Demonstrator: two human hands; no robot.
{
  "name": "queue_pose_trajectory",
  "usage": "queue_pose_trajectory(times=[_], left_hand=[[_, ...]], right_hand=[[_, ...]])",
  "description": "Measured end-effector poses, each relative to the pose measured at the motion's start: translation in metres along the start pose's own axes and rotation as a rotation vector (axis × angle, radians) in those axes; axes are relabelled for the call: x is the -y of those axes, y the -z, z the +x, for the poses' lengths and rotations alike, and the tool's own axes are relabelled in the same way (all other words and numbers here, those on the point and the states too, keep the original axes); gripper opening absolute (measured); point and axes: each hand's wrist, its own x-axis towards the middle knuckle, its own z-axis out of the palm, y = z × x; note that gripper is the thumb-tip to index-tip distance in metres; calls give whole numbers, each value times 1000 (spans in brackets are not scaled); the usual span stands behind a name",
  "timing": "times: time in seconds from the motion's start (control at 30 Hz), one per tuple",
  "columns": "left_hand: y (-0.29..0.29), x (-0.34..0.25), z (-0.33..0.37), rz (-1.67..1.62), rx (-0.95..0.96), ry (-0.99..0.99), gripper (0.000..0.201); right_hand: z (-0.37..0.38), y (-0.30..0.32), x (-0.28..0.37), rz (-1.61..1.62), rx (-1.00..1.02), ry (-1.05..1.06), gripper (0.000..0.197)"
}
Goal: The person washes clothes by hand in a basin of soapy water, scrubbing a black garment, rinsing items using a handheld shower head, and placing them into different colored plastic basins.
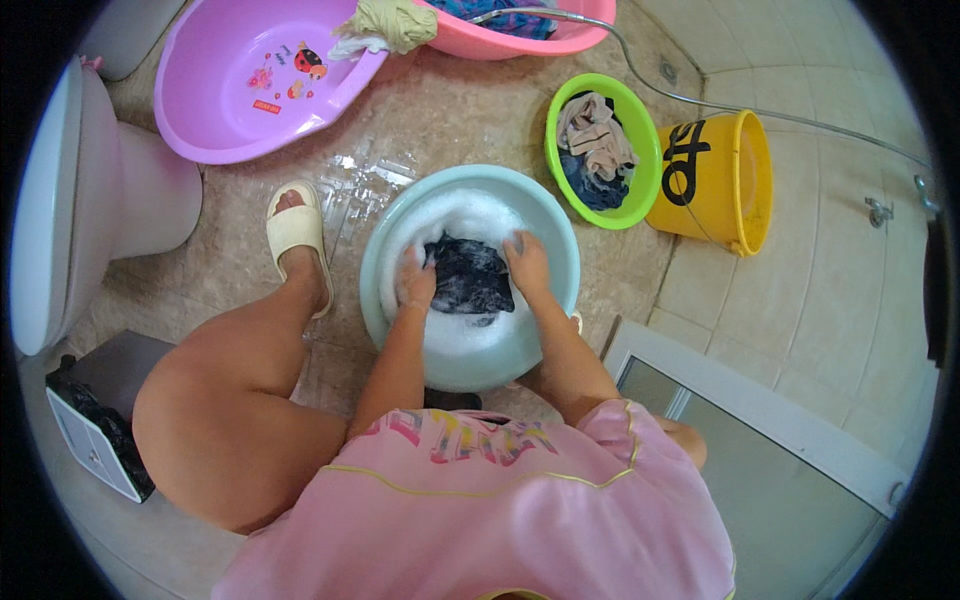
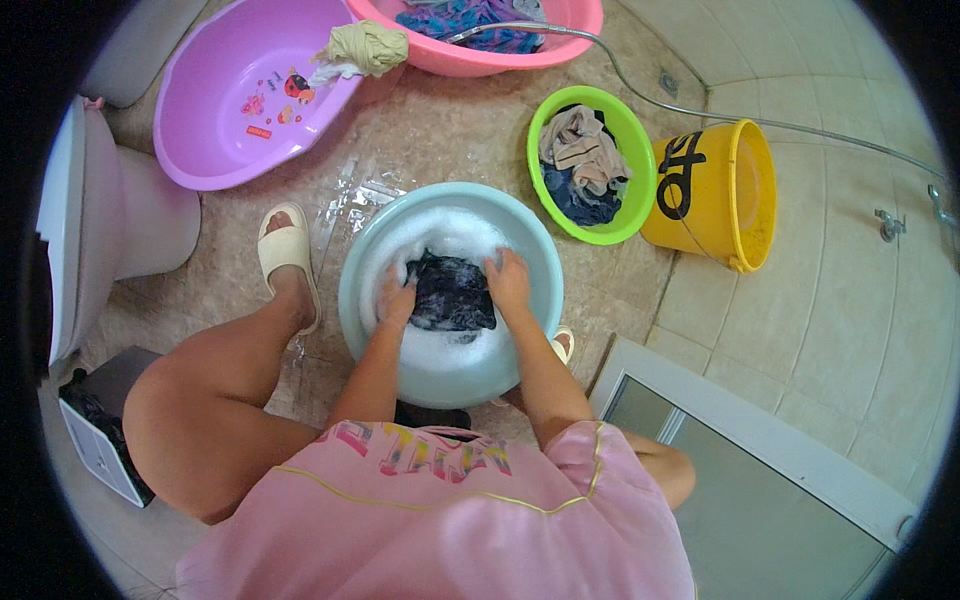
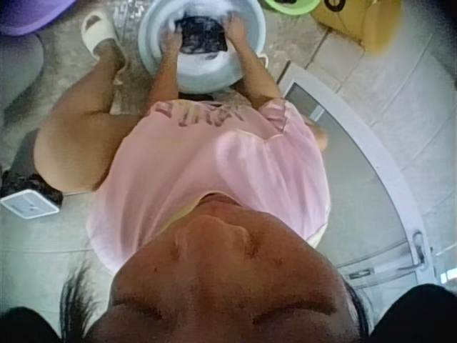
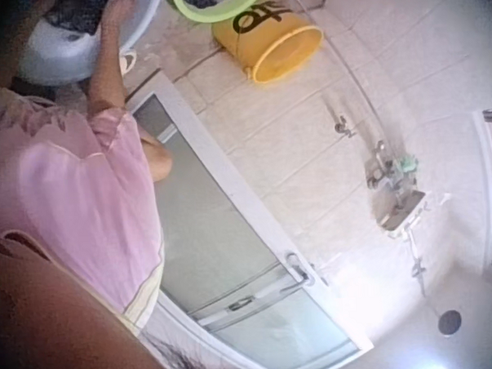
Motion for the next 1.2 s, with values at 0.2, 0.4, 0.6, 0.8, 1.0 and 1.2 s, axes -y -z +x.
queue_pose_trajectory(times=[0.2,0.4,0.6,0.8,1.0,1.2], left_hand=[[19,-22,8,69,447,434,41],[13,26,4,-63,251,374,44],[10,14,0,-94,72,355,47],[25,-36,4,-1158,262,997,67],[10,-20,-24,-1670,714,622,51],[-19,-37,-16,-1305,549,1013,35]], right_hand=[[0,-74,10,-286,351,411,26],[15,-65,14,178,-140,-350,26],[-19,-45,25,-50,517,199,31],[-29,-60,39,555,-115,-32,39],[-89,-17,110,241,153,342,42],[-26,-17,60,433,-190,-226,26]])
